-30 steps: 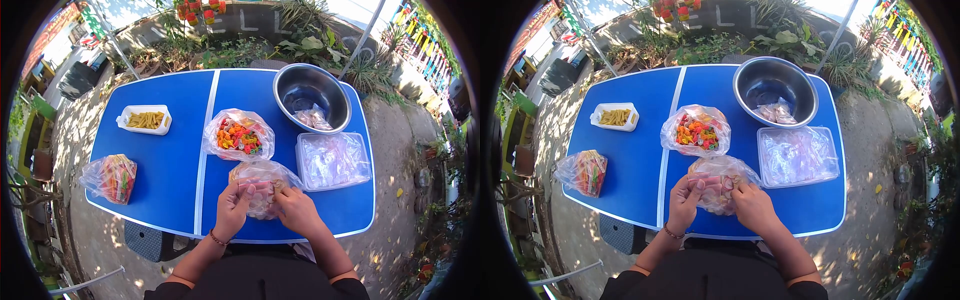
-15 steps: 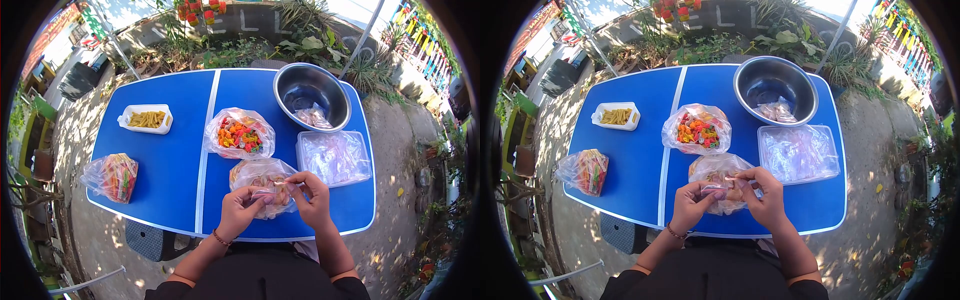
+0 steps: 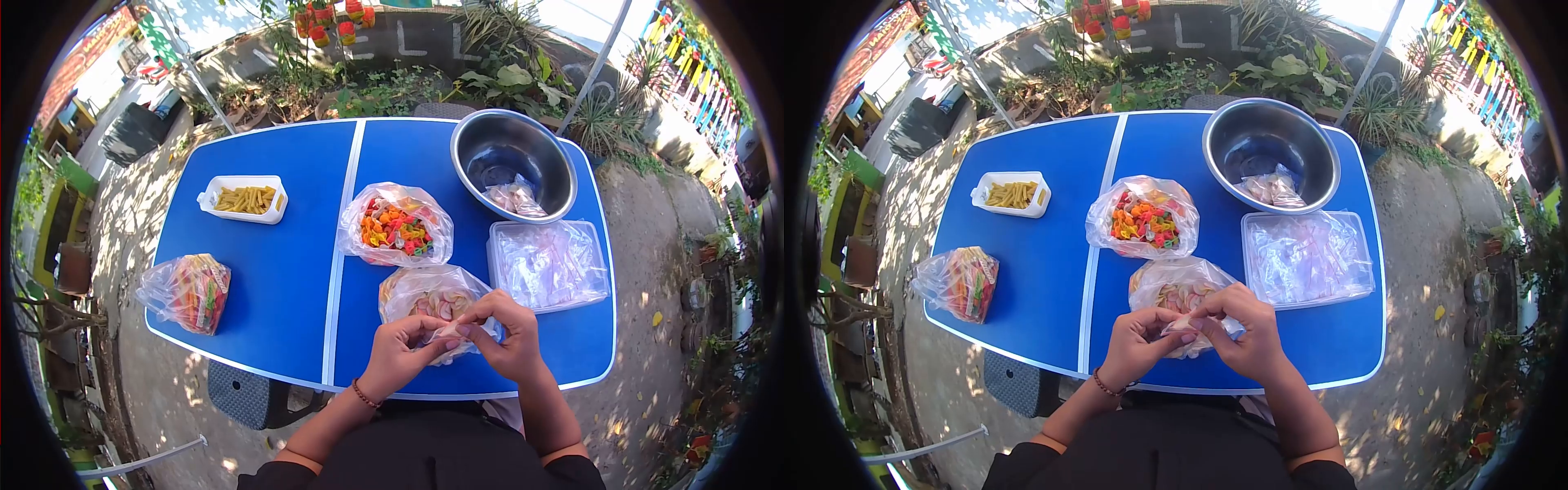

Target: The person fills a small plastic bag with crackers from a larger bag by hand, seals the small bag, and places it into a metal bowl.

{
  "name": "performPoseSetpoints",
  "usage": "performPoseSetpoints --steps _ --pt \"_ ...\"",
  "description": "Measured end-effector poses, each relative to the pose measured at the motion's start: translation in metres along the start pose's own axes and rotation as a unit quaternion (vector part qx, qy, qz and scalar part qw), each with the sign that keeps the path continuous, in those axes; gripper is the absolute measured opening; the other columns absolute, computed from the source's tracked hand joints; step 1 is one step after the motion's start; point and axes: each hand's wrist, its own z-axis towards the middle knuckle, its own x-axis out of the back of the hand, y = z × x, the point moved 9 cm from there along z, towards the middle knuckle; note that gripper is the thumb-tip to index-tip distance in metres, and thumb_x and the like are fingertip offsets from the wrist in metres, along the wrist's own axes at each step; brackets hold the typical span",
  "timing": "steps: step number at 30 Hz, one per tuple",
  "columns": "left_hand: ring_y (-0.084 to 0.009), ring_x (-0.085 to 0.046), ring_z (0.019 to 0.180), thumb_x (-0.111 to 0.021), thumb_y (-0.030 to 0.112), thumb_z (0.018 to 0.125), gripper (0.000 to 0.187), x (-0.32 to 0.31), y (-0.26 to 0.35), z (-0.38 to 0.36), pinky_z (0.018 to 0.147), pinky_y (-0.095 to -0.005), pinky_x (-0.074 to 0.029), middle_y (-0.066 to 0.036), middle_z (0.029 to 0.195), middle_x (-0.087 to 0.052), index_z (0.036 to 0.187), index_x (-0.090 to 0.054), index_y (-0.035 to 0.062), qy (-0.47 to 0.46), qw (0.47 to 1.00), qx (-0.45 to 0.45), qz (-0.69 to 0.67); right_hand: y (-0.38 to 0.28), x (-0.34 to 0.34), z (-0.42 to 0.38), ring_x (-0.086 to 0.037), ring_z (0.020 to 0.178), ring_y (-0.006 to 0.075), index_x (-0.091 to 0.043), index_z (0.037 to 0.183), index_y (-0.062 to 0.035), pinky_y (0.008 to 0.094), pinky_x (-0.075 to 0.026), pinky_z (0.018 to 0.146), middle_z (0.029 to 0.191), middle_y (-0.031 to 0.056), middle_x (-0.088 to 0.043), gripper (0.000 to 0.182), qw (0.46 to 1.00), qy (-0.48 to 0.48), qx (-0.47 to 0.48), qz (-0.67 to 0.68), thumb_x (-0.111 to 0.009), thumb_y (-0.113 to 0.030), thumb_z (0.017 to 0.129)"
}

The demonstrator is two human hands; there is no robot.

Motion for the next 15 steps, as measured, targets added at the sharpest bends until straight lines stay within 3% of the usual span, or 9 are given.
performPoseSetpoints --steps 3,6,9,15 --pt "-0.0099 -0.069 0.09 -0.077 0.011 0.091 0.03 -0.004 0.001 0.0 0.081 -0.0237 -0.057 -0.009 0.1 -0.073 0.115 -0.068 -0.0042 -0.01 1.0 -0.004 -0.028 -0.006 -0.003 0.003 -0.057 0.079 0.0191 -0.074 0.088 -0.0036 0.03 -0.045 0.075 0.089 0.0081 -0.065 0.01 0.999 -0.03 -0.008 -0.028 -0.077 -0.001 0.079" --pt "-0.0113 -0.07 0.093 -0.073 0.013 0.094 0.029 -0.004 -0.003 -0.002 0.083 -0.0257 -0.058 -0.009 0.102 -0.073 0.116 -0.068 -0.0042 -0.014 0.997 0.051 -0.052 -0.003 -0.008 0.001 -0.054 0.092 0.024 -0.075 0.09 -0.0079 0.037 -0.045 0.083 0.095 0.009 -0.062 0.01 0.995 -0.068 -0.029 -0.065 -0.076 -0.009 0.08" --pt "-0.0124 -0.07 0.095 -0.069 0.014 0.097 0.029 -0.005 -0.004 -0.002 0.085 -0.0269 -0.058 -0.009 0.105 -0.073 0.119 -0.066 -0.0042 -0.038 0.998 0.028 -0.037 0.003 -0.008 -0.002 -0.05 0.097 0.0251 -0.075 0.09 -0.0098 0.0386 -0.042 0.086 0.102 0.0093 -0.058 0.009 0.994 -0.072 -0.06 -0.056 -0.075 -0.013 0.082" --pt "-0.0127 -0.07 0.098 -0.066 0.017 0.1 0.034 -0.006 -0.014 -0.002 0.085 -0.0277 -0.058 -0.011 0.108 -0.073 0.126 -0.063 -0.0039 -0.047 0.994 0.043 -0.084 -0.005 -0.012 0.003 -0.052 0.104 0.0272 -0.072 0.094 -0.009 0.04 -0.044 0.091 0.106 0.0098 -0.058 0.013 0.993 -0.111 -0.029 -0.018 -0.075 -0.009 0.08"
